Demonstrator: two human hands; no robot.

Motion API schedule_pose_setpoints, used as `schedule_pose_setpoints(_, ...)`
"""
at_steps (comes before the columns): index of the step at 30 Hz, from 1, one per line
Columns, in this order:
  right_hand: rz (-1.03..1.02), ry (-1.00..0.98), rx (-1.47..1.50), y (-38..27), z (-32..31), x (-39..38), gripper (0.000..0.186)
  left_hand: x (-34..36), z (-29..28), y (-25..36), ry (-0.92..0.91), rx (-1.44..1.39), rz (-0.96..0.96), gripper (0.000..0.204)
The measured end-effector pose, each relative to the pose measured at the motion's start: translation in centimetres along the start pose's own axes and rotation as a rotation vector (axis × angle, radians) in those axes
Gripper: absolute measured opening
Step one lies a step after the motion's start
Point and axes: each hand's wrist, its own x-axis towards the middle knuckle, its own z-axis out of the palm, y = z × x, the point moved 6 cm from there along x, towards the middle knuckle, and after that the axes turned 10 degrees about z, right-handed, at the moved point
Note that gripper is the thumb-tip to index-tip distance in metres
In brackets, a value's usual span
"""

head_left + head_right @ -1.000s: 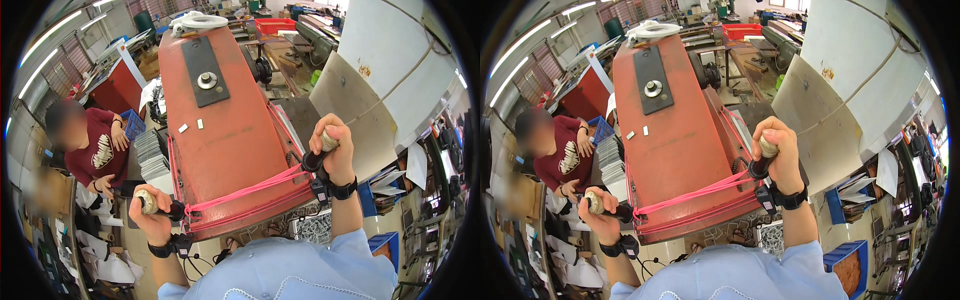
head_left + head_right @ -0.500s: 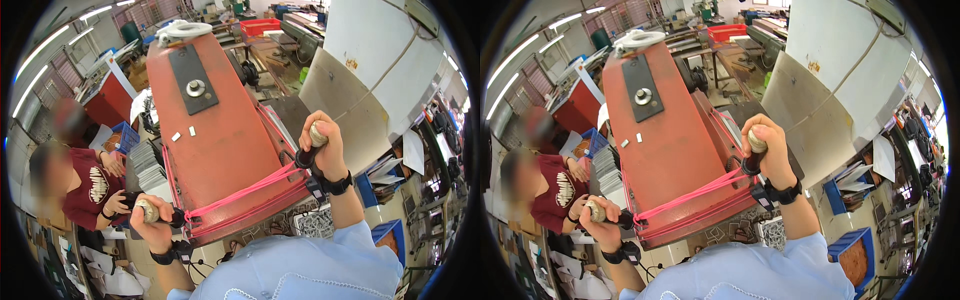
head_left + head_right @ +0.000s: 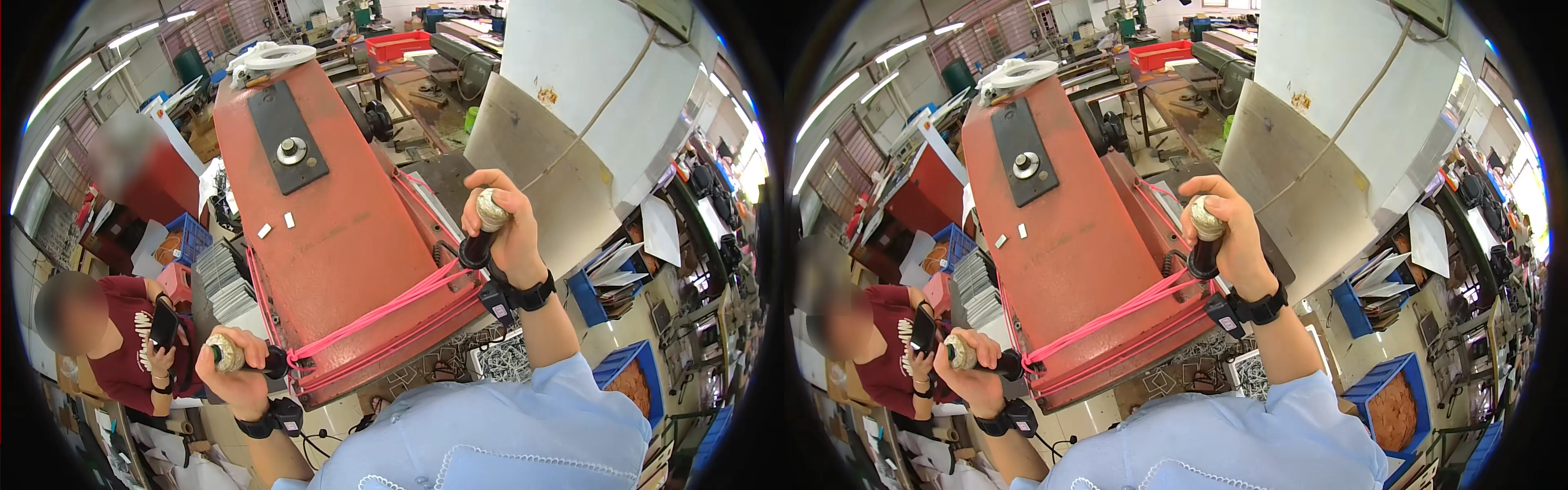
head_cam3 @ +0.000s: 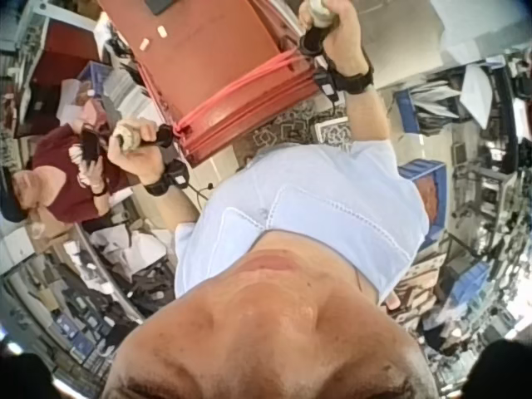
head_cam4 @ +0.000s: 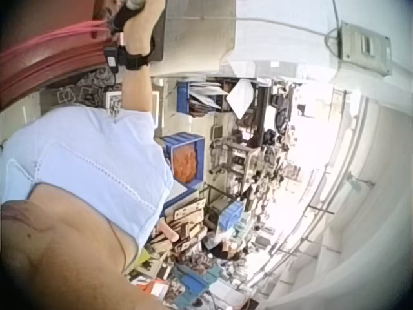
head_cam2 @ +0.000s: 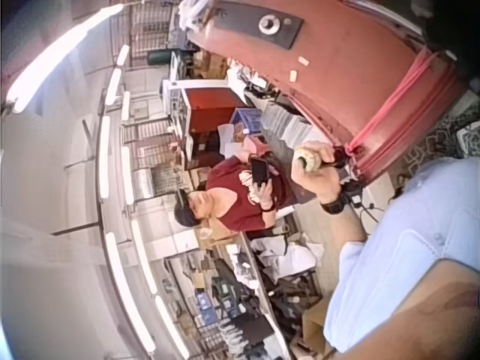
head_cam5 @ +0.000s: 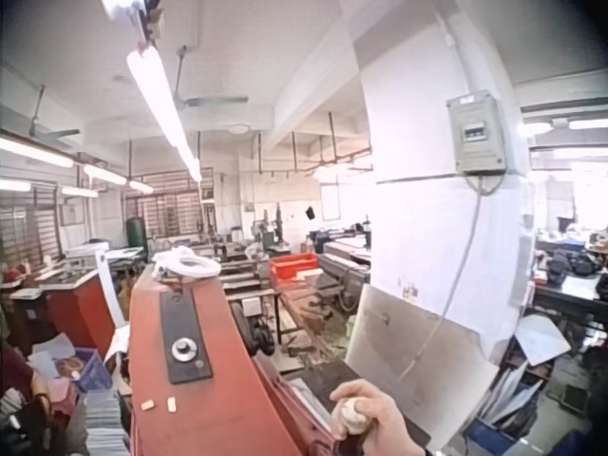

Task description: Operating a hydraulic clicker press to cut leather pieces using a die.

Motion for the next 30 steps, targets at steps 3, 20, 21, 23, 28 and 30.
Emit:
schedule_pose_setpoints(3,-0.005,0.051,0.01,0.1,0.0,0.2,0.034,0.0,0.1,0.2,-0.032,0.028,0.032,0.044)
schedule_pose_setpoints(20,0.019,0.014,0.04,-0.4,0.5,0.2,0.044,0.3,0.6,0.1,-0.054,0.011,-0.035,0.044)
schedule_pose_setpoints(21,0.02,0.021,0.071,-0.7,0.8,0.5,0.042,0.6,0.6,-0.1,-0.009,-0.072,-0.047,0.044)
schedule_pose_setpoints(23,-0.001,0.042,0.039,-0.1,1.1,0.6,0.039,0.1,0.2,0.2,0.062,-0.118,-0.105,0.045)
schedule_pose_setpoints(28,-0.053,0.079,0.063,-0.4,0.8,0.1,0.035,0.4,-0.1,-0.1,-0.04,0.038,-0.083,0.046)
schedule_pose_setpoints(30,-0.07,0.047,0.023,-0.3,0.4,0.1,0.055,0.6,0.0,-0.4,-0.069,-0.125,-0.146,0.056)
